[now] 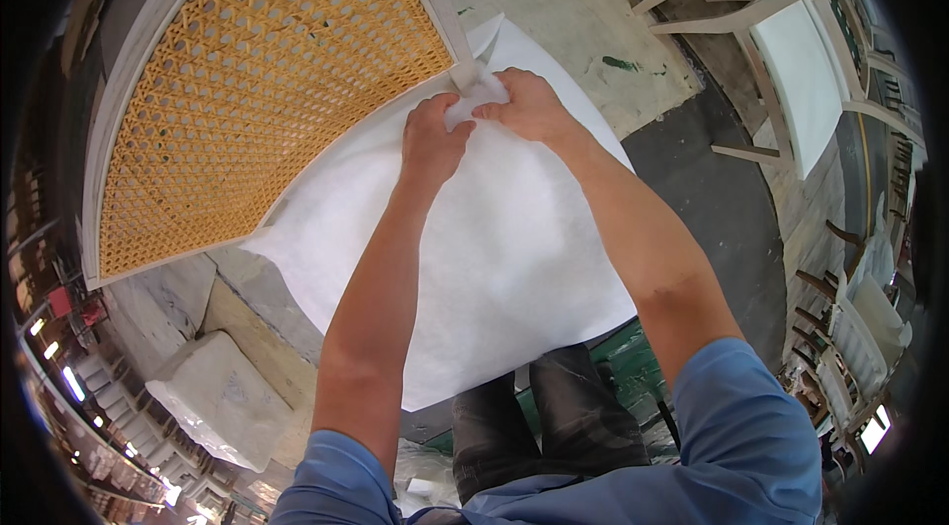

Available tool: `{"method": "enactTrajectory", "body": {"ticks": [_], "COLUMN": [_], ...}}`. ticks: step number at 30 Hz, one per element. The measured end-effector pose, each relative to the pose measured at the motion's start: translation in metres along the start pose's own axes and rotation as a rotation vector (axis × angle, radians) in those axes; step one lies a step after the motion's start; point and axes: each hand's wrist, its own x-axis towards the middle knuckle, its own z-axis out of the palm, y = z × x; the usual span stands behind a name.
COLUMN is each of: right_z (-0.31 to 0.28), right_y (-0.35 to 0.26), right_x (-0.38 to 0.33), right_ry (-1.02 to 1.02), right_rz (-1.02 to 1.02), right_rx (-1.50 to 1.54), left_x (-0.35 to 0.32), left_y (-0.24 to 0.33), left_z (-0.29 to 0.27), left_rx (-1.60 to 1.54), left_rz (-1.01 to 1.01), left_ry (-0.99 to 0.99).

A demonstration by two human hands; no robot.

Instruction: The person wraps a rattan chair with white protective foam sheets. They place the chair on the floor, unfold a foam sheet, and cut it to size using scissors. The person then wraps the foam around the chair seat and backrest, smoothing it into place.

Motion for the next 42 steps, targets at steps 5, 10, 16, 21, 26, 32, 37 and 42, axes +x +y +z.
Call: {"method": "enactTrajectory", "body": {"ticks": [5, 10, 16, 21, 26, 32, 37, 42], "right_z": [0.012, 0.029, 0.052, 0.059, 0.037, -0.027, -0.045, -0.031], "right_y": [0.017, 0.012, 0.018, 0.013, 0.037, 0.053, 0.050, 0.051], "right_x": [0.001, -0.002, 0.001, 0.011, 0.000, 0.004, 0.039, 0.079], "right_ry": [0.111, 0.152, 0.390, 0.409, 0.435, -0.021, 0.020, 0.155], "right_rz": [-0.003, 0.012, -0.039, 0.227, 0.167, 0.136, 0.188, 0.153], "right_rx": [0.024, 0.017, -0.082, 0.072, 0.230, 0.517, 0.358, 0.027], "left_x": [0.014, 0.011, 0.005, -0.003, -0.002, 0.026, 0.049, 0.071], "left_y": [0.007, -0.002, 0.003, 0.004, 0.003, -0.017, -0.030, -0.038], "left_z": [0.012, 0.017, 0.034, 0.030, 0.006, -0.035, -0.014, 0.023], "left_rx": [0.023, 0.060, 0.175, 0.102, 0.145, 0.338, 0.376, 0.301], "left_rz": [-0.101, -0.091, 0.014, -0.013, 0.044, -0.044, 0.063, -0.015], "left_ry": [-0.109, -0.046, 0.062, 0.055, 0.028, -0.258, -0.042, 0.050]}}
